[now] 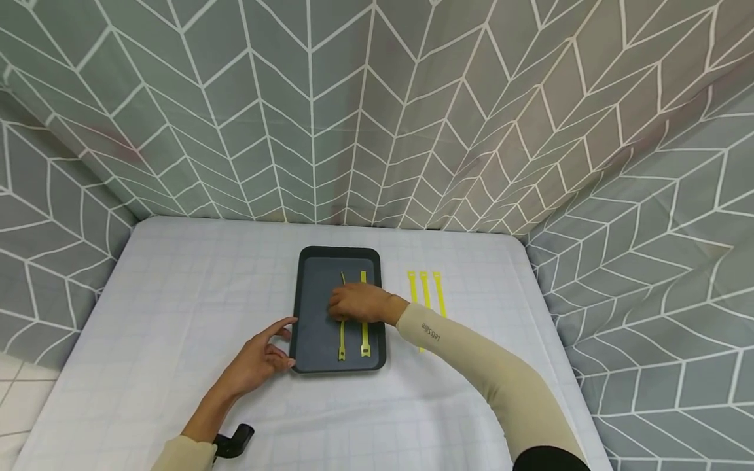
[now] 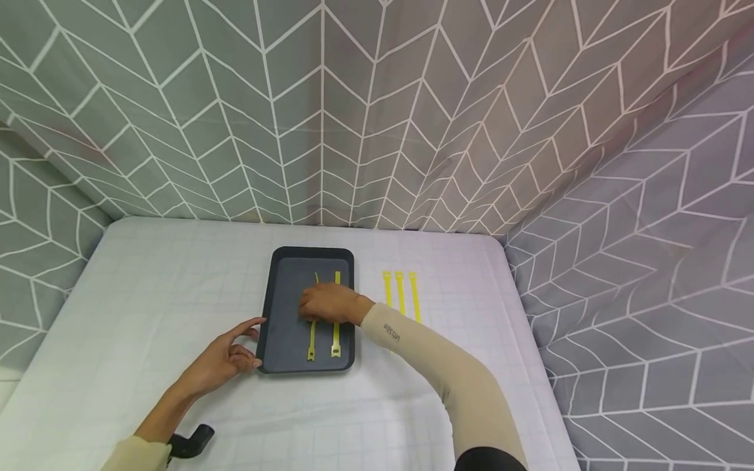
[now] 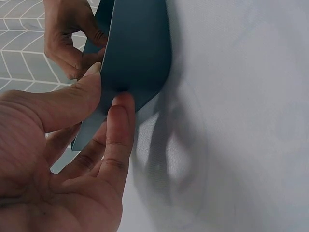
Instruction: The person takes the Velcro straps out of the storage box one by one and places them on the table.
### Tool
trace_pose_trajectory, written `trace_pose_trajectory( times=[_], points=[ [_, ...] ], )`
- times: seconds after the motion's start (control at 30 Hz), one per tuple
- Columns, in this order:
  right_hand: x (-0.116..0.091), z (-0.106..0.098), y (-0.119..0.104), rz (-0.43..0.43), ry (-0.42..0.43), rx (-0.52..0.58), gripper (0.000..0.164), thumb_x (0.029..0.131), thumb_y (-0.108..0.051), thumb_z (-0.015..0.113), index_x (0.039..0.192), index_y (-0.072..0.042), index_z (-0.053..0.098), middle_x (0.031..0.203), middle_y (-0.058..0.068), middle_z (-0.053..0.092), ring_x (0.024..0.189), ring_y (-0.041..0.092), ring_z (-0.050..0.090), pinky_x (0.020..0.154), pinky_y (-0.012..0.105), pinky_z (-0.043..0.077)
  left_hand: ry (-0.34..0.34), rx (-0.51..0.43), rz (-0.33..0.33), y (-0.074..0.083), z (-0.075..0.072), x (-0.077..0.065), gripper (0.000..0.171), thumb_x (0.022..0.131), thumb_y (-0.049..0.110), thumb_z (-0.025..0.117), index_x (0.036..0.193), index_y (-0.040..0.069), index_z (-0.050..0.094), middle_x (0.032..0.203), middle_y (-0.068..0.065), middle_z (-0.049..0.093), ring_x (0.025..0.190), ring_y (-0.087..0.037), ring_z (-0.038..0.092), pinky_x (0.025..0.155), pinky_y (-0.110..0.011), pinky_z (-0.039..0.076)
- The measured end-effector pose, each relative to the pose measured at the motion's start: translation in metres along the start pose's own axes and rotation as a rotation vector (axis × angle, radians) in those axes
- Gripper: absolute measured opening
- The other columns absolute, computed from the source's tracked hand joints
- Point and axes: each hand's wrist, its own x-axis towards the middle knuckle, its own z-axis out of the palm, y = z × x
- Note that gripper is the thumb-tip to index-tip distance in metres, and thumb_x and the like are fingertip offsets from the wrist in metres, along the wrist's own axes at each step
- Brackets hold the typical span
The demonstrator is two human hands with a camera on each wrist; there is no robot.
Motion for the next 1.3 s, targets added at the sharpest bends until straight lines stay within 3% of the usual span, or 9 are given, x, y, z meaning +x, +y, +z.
trace_pose_trajectory(
  times=[0.23, 0.5, 0.77, 0.87, 1.03, 1.2, 1.3],
  points=[
    [0.002, 0.0, -0.005, 0.016, -0.009, -0.015, 0.01, 0.1, -0.024, 0.06, 0.098, -0.026, 0.07, 0.103, -0.013, 0.066, 0.096, 0.007, 0.055, 0.086, 0.024, 0.048, 0.002, -0.003, 0.0, -0.001, 0.0, -0.001, 0.082, 0.081, -0.009, 0.075, 0.153, 0.006, 0.037, 0.132, -0.024, 0.049, 0.083, -0.017, 0.065, 0.065, -0.024, 0.051],
    [0.002, -0.008, -0.001, 0.014, 0.049, -0.013, 0.012, 0.102, -0.024, 0.057, 0.105, -0.025, 0.069, 0.109, -0.011, 0.066, 0.103, 0.009, 0.058, 0.091, 0.025, 0.049, 0.008, 0.003, 0.009, 0.0, -0.001, 0.003, 0.083, 0.081, -0.009, 0.074, 0.153, 0.006, 0.036, 0.132, -0.025, 0.048, 0.082, -0.017, 0.065, 0.063, -0.024, 0.05],
    [-0.004, -0.015, -0.003, 0.046, 0.109, 0.038, 0.009, 0.099, -0.02, 0.062, 0.102, -0.024, 0.069, 0.102, -0.01, 0.064, 0.094, 0.01, 0.056, 0.075, 0.024, 0.051, 0.014, -0.025, -0.001, -0.004, 0.002, -0.001, 0.084, 0.081, -0.008, 0.076, 0.153, 0.009, 0.037, 0.132, -0.023, 0.047, 0.082, -0.018, 0.064, 0.066, -0.026, 0.052],
    [-0.008, -0.017, -0.005, 0.042, 0.139, 0.061, 0.011, 0.1, -0.018, 0.061, 0.103, -0.023, 0.069, 0.102, -0.009, 0.063, 0.093, 0.01, 0.056, 0.075, 0.022, 0.05, 0.016, -0.034, -0.023, -0.006, 0.004, -0.003, 0.084, 0.081, -0.009, 0.075, 0.154, 0.01, 0.037, 0.132, -0.021, 0.047, 0.082, -0.018, 0.064, 0.066, -0.026, 0.052],
    [-0.013, -0.02, -0.002, 0.066, 0.254, 0.175, 0.011, 0.101, -0.015, 0.061, 0.104, -0.021, 0.069, 0.102, -0.006, 0.062, 0.094, 0.009, 0.057, 0.079, 0.02, 0.048, 0.027, -0.014, -0.064, -0.005, 0.006, -0.006, 0.085, 0.08, -0.009, 0.076, 0.153, 0.013, 0.039, 0.132, -0.02, 0.049, 0.082, -0.017, 0.064, 0.066, -0.026, 0.052],
    [-0.017, -0.029, 0.007, 0.092, 0.424, 0.316, 0.009, 0.097, -0.008, 0.066, 0.103, -0.014, 0.068, 0.101, -0.002, 0.063, 0.093, 0.01, 0.061, 0.084, 0.021, 0.05, 0.023, -0.004, -0.05, -0.003, 0.004, -0.005, 0.084, 0.081, -0.006, 0.076, 0.153, 0.012, 0.038, 0.133, -0.021, 0.048, 0.083, -0.017, 0.065, 0.067, -0.026, 0.052],
    [-0.02, -0.034, 0.012, 0.105, 0.479, 0.391, 0.006, 0.097, -0.008, 0.066, 0.101, -0.012, 0.066, 0.098, -0.001, 0.063, 0.089, 0.01, 0.061, 0.082, 0.022, 0.05, 0.016, -0.004, -0.035, -0.001, 0.002, -0.003, 0.084, 0.082, -0.005, 0.076, 0.154, 0.012, 0.037, 0.133, -0.021, 0.048, 0.084, -0.016, 0.065, 0.068, -0.026, 0.052]
  ],
)
